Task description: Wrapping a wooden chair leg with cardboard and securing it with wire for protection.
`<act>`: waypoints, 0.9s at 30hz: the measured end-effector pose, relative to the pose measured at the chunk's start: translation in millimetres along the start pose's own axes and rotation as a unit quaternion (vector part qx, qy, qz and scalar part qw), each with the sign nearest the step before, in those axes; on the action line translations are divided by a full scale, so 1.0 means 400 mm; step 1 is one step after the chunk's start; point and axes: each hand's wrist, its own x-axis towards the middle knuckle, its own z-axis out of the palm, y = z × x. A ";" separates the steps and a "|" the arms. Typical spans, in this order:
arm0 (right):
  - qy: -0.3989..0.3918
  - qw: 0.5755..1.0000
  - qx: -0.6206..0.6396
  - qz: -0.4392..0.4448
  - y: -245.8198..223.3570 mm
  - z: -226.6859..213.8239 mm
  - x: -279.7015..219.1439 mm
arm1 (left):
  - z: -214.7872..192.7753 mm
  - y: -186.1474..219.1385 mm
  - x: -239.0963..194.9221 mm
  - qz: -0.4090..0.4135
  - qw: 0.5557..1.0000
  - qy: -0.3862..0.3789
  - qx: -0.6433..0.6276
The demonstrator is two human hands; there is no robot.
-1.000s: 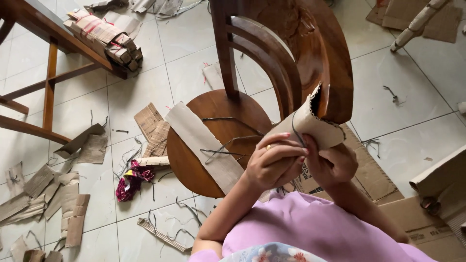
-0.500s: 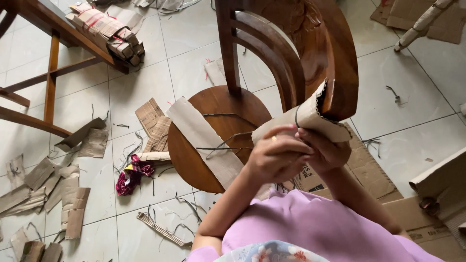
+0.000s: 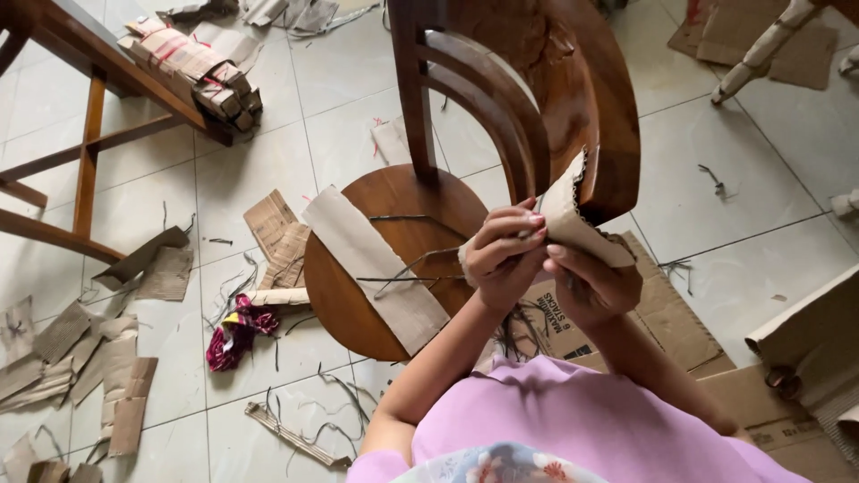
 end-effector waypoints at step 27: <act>-0.008 0.988 -0.117 0.099 0.004 -0.070 -0.021 | 0.038 -0.047 -0.024 0.172 0.969 -0.029 0.175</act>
